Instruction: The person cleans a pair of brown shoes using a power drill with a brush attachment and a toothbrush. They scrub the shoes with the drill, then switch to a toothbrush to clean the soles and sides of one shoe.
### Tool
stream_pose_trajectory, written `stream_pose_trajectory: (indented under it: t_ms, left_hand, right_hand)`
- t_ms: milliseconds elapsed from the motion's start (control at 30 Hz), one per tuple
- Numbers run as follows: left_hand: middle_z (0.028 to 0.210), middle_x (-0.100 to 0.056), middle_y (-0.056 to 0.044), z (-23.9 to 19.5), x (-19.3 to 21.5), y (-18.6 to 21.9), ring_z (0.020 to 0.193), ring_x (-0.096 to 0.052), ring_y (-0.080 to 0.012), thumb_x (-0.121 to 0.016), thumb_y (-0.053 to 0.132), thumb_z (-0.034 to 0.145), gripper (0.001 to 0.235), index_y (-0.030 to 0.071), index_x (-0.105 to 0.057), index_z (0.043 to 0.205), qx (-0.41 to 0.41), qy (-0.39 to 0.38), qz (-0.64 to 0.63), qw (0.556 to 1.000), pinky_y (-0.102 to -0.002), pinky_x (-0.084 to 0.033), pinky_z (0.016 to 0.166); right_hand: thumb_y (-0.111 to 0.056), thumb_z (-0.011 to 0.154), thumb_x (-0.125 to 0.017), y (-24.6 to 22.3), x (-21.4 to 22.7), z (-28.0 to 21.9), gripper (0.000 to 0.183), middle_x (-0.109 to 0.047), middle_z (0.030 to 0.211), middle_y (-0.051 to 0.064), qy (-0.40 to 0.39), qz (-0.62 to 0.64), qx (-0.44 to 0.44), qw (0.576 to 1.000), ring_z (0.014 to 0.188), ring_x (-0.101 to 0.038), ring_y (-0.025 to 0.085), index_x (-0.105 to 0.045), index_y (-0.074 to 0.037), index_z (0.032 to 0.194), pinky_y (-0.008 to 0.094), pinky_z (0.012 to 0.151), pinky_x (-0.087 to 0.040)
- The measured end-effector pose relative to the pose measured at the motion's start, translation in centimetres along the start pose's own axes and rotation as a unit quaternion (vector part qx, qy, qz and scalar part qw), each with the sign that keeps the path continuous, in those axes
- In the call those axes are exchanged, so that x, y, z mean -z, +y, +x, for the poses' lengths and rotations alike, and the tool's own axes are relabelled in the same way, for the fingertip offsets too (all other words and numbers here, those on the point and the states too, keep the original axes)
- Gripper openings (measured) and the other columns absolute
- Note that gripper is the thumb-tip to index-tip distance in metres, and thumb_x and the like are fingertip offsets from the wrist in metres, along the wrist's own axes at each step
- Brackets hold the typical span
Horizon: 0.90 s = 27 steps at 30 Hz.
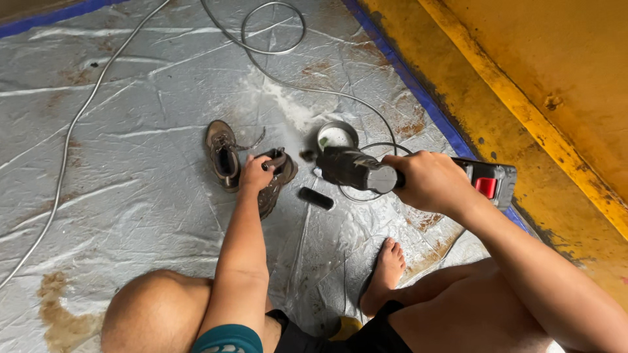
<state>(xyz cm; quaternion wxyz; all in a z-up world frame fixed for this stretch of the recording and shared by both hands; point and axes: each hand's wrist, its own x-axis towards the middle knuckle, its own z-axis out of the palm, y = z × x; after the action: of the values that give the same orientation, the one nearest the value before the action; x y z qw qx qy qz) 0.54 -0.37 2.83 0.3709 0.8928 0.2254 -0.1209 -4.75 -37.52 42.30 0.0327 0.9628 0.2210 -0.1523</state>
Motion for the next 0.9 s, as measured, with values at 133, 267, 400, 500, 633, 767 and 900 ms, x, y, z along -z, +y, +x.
stream_pose_trajectory:
  t_ms: [133, 267, 400, 500, 633, 767, 900]
  left_hand:
    - [0.134, -0.070, -0.006, -0.2, -0.3, -0.8, 0.135, -0.066, -0.0325, -0.076, 0.036, 0.102, 0.025, 0.032, -0.078, 0.127, -0.019, 0.043, 0.030, 0.998, -0.048, -0.056, 0.111]
    - [0.126, -0.075, -0.016, 2.5, -0.5, -0.6, 0.129, -0.069, -0.0399, -0.076, 0.028, 0.103, 0.029, 0.017, -0.074, 0.131, -0.028, 0.154, -0.035, 0.987, -0.055, -0.057, 0.109]
    - [0.150, -0.060, -0.023, -2.5, 3.2, 4.7, 0.138, -0.064, -0.0444, -0.064, 0.018, 0.112, 0.049, 0.024, -0.038, 0.153, 0.012, 0.098, -0.100, 0.990, -0.057, -0.054, 0.119]
    - [0.155, -0.049, -0.039, -4.3, 4.6, 6.7, 0.144, -0.055, -0.0579, -0.050, 0.005, 0.118, 0.078, 0.029, -0.006, 0.178, -0.011, 0.055, -0.098, 0.994, -0.066, -0.049, 0.122]
    - [0.152, -0.053, -0.016, 0.7, 2.6, 3.4, 0.138, -0.060, -0.0410, -0.058, 0.029, 0.111, 0.056, 0.044, -0.053, 0.164, -0.022, 0.032, 0.102, 0.994, -0.054, -0.058, 0.110]
    - [0.186, -0.016, -0.005, -2.5, 7.1, 6.7, 0.170, -0.013, -0.0333, -0.055, 0.005, 0.110, 0.082, 0.039, -0.025, 0.179, -0.114, -0.011, 0.175, 0.978, -0.067, -0.027, 0.132]
    - [0.190, 0.005, -0.001, 1.5, 4.0, 4.8, 0.174, 0.008, -0.0299, -0.061, -0.002, 0.107, 0.095, 0.044, -0.018, 0.178, -0.182, -0.071, 0.383, 0.903, -0.070, -0.025, 0.130]
  right_hand:
    - [-0.033, 0.081, -0.076, 0.6, -0.6, 0.0, 0.058, -0.086, 0.106, 0.009, -0.018, 0.027, -0.013, 0.999, 0.105, -0.080, 0.040, -0.073, -0.033, 0.140, 0.056, 0.102, -0.062]
    - [-0.034, 0.082, -0.078, 0.5, -0.1, -0.3, 0.062, -0.085, 0.107, 0.009, -0.005, 0.047, -0.027, 0.999, 0.106, -0.080, 0.040, -0.071, -0.032, 0.144, 0.057, 0.100, -0.062]
    - [-0.036, 0.081, -0.078, 0.8, 1.3, -0.6, 0.048, -0.085, 0.102, 0.011, -0.005, 0.076, -0.005, 0.997, 0.102, -0.080, 0.043, -0.077, -0.023, 0.128, 0.058, 0.095, -0.063]
    - [-0.029, 0.088, -0.083, 0.8, 1.7, -0.4, 0.035, -0.087, 0.094, 0.015, -0.019, 0.131, -0.008, 0.991, 0.090, -0.084, 0.039, -0.084, -0.013, 0.119, 0.047, 0.093, -0.066]
    - [-0.036, 0.083, -0.079, 0.8, 0.7, -0.2, 0.033, -0.085, 0.096, 0.008, -0.025, 0.072, -0.002, 0.997, 0.099, -0.081, 0.040, -0.078, -0.021, 0.113, 0.056, 0.092, -0.064]
    - [-0.043, 0.082, -0.083, 2.3, -0.1, 0.1, 0.038, -0.085, 0.095, 0.013, -0.049, 0.088, -0.011, 0.995, 0.101, -0.080, 0.043, -0.079, -0.019, 0.111, 0.057, 0.093, -0.063]
    - [-0.042, 0.085, -0.080, 0.3, 0.9, -0.1, 0.031, -0.086, 0.095, 0.009, -0.062, 0.055, -0.006, 0.997, 0.097, -0.083, 0.037, -0.080, -0.022, 0.110, 0.052, 0.093, -0.065]
